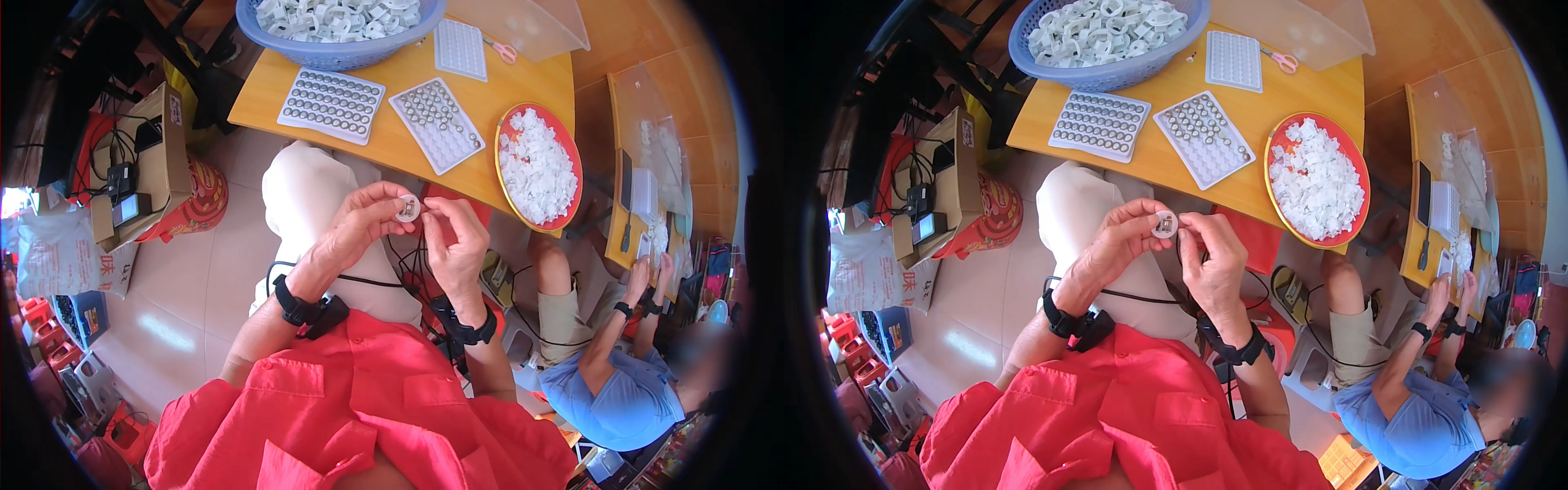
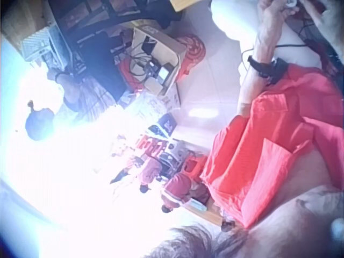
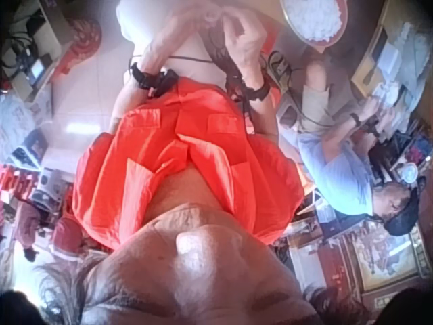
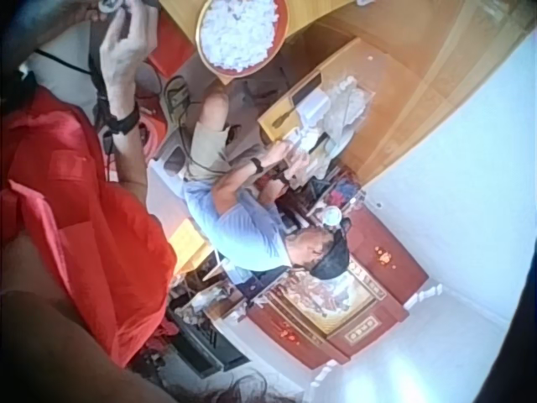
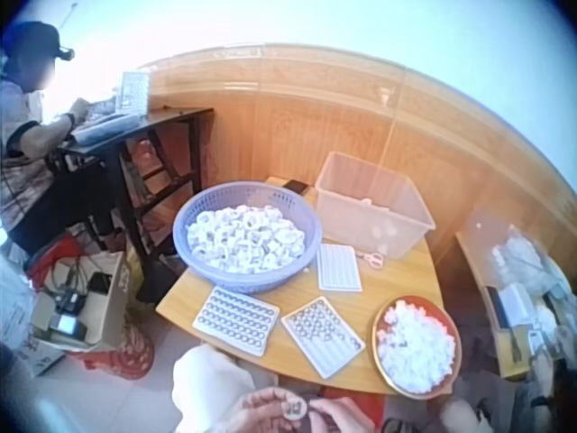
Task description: Manually assemble small electronic or mechanical components into white plastic housings.
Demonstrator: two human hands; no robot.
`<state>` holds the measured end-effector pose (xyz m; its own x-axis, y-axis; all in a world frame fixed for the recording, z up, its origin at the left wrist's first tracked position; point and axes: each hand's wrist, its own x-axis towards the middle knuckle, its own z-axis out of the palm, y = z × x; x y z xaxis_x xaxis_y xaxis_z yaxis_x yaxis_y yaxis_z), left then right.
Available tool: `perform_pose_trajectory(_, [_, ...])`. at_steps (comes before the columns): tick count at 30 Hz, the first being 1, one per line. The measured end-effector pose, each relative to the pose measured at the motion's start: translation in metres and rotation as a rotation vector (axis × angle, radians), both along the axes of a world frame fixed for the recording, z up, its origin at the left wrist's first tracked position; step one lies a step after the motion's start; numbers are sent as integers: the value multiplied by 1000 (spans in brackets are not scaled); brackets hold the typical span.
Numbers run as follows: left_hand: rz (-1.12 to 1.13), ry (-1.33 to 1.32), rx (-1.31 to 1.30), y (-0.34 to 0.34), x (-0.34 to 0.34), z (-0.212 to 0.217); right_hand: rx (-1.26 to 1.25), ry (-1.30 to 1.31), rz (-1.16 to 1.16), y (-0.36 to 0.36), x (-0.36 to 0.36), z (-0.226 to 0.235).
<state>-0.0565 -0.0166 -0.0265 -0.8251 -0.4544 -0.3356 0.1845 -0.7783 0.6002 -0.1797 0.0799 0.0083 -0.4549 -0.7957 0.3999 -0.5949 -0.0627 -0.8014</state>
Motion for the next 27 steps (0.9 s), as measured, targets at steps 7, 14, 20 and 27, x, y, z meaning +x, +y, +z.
perform_pose_trajectory(7, [-8,44,-2,-1,0,-6,194,125,-241,-10,-49,4])
perform_pose_trajectory(14, [-2,48,-9,0,1,-4,293,434,-255,-50,-89,-5])
perform_pose_trajectory(20, [5,57,15,0,1,-6,513,553,-227,-63,-89,1])
perform_pose_trajectory(27, [11,72,20,-1,1,-6,568,572,-221,-65,-87,5])
